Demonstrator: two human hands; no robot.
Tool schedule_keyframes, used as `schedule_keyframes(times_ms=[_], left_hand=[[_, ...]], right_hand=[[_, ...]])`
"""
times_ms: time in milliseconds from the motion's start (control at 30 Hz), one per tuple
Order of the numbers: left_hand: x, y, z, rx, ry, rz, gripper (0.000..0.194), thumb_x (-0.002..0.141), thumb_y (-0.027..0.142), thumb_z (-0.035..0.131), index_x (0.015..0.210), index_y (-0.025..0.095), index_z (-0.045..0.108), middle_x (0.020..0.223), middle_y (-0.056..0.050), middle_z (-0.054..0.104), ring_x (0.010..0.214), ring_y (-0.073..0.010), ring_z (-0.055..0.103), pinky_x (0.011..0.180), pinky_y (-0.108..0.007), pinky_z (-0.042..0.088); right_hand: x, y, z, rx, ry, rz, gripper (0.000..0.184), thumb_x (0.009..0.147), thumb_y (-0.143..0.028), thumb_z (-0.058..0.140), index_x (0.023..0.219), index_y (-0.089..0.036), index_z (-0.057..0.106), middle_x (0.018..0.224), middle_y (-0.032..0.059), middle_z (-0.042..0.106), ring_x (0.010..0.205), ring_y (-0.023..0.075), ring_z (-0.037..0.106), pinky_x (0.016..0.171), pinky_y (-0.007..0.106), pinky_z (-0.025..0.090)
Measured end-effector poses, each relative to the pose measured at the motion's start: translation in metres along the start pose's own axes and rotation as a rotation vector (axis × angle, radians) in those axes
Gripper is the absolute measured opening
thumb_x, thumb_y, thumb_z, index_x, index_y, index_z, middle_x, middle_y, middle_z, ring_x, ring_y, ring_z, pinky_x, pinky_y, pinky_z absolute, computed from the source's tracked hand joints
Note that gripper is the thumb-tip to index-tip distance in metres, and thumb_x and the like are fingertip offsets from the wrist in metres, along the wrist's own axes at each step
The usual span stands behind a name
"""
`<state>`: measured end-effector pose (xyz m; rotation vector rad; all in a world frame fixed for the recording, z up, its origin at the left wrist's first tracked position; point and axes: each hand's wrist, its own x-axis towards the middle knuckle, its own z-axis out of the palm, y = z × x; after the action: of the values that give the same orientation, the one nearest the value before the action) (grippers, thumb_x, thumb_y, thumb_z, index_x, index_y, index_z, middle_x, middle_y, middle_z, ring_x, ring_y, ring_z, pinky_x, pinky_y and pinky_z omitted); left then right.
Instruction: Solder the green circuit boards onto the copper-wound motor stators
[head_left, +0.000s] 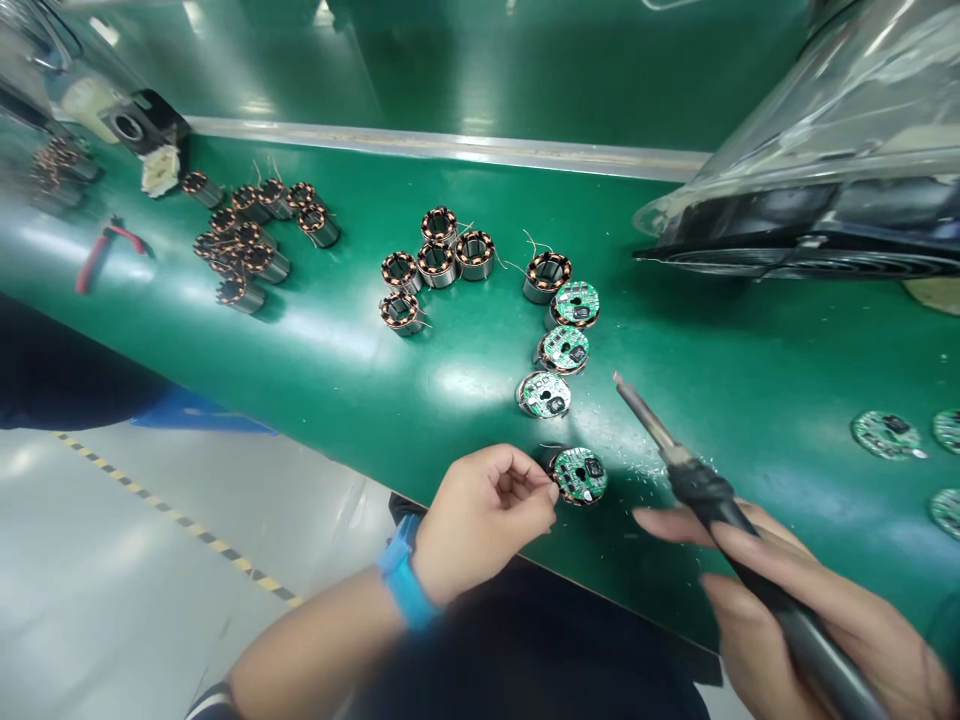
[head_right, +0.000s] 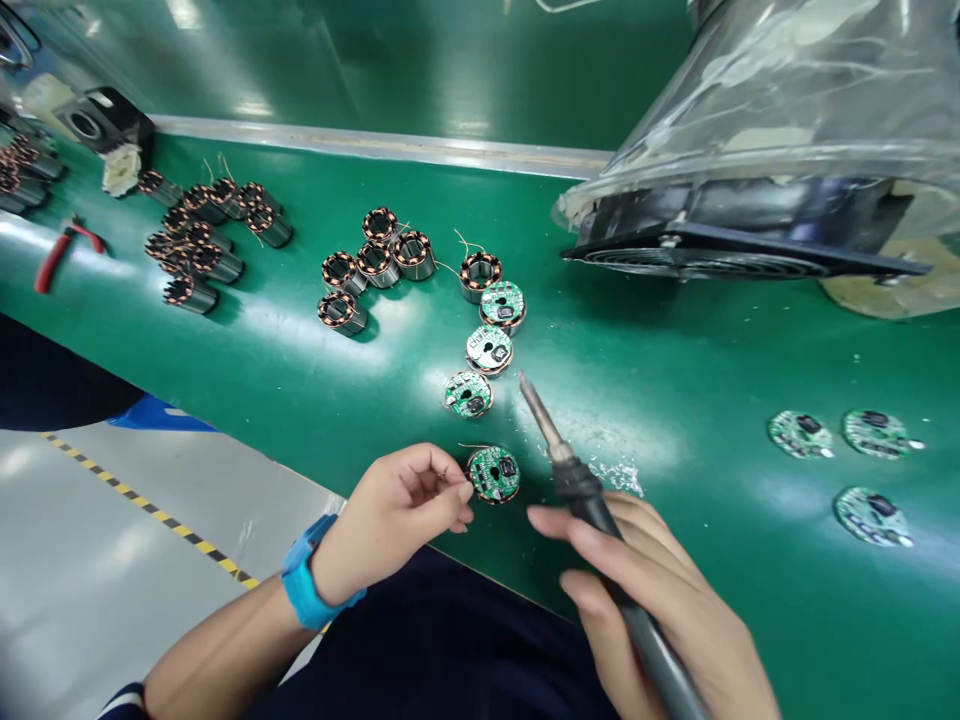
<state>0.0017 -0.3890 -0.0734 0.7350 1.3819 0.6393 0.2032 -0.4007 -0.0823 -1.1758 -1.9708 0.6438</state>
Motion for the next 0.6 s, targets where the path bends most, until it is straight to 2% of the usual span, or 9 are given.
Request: schedule_keyframes(times_ms=[67,133,267,400,500,600], left_hand=[[-0.003,-0.001,-0.001,0.006,0.022,0.028,0.007,0.074,0.018,0.061,0.072,0.015,0.055,0.061,0.001,0.058,0.059,-0.0124,0.060,0.059,-0.026,0.051],[-0.006,-0.003,-0.002,-0.013,0.058,0.068,0.009,0.074,0.020,0.064,0.076,0.014,0.058,0.064,0.000,0.059,0.060,-0.0120,0.060,0.060,-0.026,0.052],[-0.007,-0.007,-0.004,-0.021,0.169,0.195,0.010,0.073,0.020,0.068,0.080,0.014,0.064,0.071,-0.001,0.062,0.060,-0.0101,0.059,0.059,-0.023,0.051],[-0.002,-0.009,0.001,0.052,0.247,0.386,0.004,0.073,0.017,0.069,0.077,0.015,0.070,0.077,-0.004,0.067,0.066,-0.0124,0.062,0.061,-0.023,0.052],[-0.001,-0.010,0.002,0.217,0.301,0.582,0.009,0.078,0.013,0.065,0.083,0.017,0.071,0.079,-0.004,0.070,0.071,-0.0128,0.065,0.065,-0.022,0.053],[-0.002,-0.010,-0.001,0.549,0.312,0.790,0.020,0.083,0.011,0.055,0.096,0.019,0.069,0.085,-0.005,0.069,0.075,-0.0144,0.065,0.068,-0.025,0.054]], right_hand=[[0.011,-0.003,0.012,0.009,-0.022,-0.054,0.026,0.081,-0.010,0.052,0.105,-0.021,0.053,0.105,0.0077,0.066,0.105,0.0190,0.059,0.087,0.034,0.048],[0.016,-0.003,0.024,-0.012,0.030,-0.048,0.030,0.077,-0.007,0.059,0.103,-0.021,0.052,0.113,0.0079,0.063,0.106,0.0197,0.058,0.088,0.035,0.047],[0.019,-0.004,0.038,-0.046,0.070,-0.040,0.037,0.072,-0.008,0.067,0.102,-0.021,0.050,0.108,0.0062,0.064,0.101,0.0180,0.060,0.085,0.033,0.048],[0.019,-0.006,0.037,-0.086,0.082,-0.042,0.035,0.072,-0.009,0.068,0.100,-0.020,0.050,0.103,0.0052,0.065,0.096,0.0161,0.061,0.085,0.032,0.047],[0.018,-0.007,0.035,-0.120,0.105,-0.029,0.037,0.070,-0.012,0.071,0.099,-0.019,0.049,0.097,0.0049,0.065,0.089,0.0153,0.061,0.084,0.031,0.046],[0.017,-0.009,0.036,-0.134,0.121,-0.014,0.037,0.069,-0.014,0.072,0.098,-0.018,0.048,0.094,0.0049,0.063,0.087,0.0153,0.061,0.081,0.031,0.047]])
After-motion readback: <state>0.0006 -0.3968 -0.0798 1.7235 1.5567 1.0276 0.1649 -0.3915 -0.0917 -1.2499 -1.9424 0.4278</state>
